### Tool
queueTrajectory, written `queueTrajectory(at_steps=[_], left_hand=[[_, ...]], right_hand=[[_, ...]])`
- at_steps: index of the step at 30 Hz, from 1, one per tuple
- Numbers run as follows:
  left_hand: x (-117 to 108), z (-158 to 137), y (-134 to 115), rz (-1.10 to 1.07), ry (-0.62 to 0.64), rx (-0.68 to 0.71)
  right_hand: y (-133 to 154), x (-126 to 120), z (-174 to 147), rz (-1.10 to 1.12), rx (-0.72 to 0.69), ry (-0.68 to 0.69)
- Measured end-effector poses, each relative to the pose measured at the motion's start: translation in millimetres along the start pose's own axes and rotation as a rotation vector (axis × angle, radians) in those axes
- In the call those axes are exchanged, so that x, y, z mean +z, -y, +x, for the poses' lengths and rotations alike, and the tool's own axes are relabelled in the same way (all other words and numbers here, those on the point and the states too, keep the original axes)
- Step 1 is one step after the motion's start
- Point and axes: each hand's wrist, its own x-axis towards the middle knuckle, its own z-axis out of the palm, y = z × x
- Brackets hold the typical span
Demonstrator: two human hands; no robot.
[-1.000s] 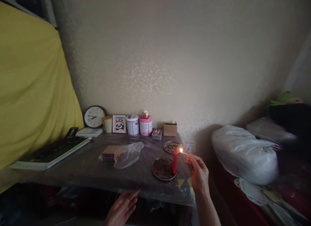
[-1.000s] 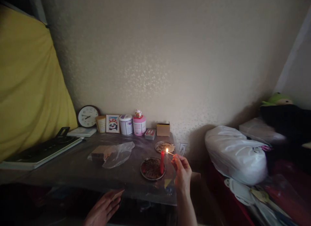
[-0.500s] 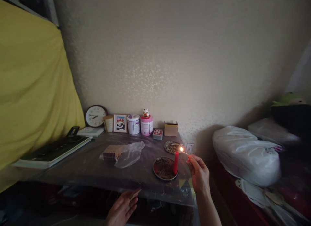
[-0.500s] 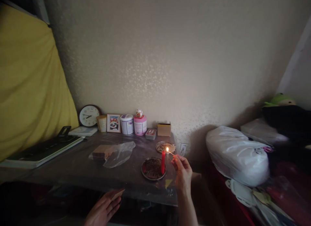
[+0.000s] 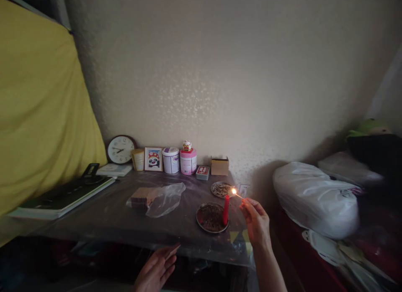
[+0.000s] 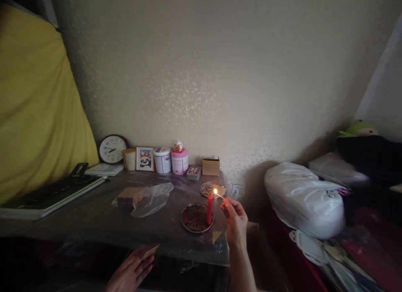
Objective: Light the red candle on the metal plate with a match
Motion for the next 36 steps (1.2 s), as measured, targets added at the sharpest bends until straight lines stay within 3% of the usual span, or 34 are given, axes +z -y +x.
queueTrajectory(at_steps=[21, 36], left_hand=[[0.3, -1.1, -0.6, -0.021, -0.047, -0.006], [-6.6, 2.9, 2.6, -0.026, -0.032, -0.006]], right_hand=[[-1.5, 2.1, -0.5, -0.367, -0.122, 0.088], [-6.4, 1.8, 4.2, -0.452, -0.145, 0.091]])
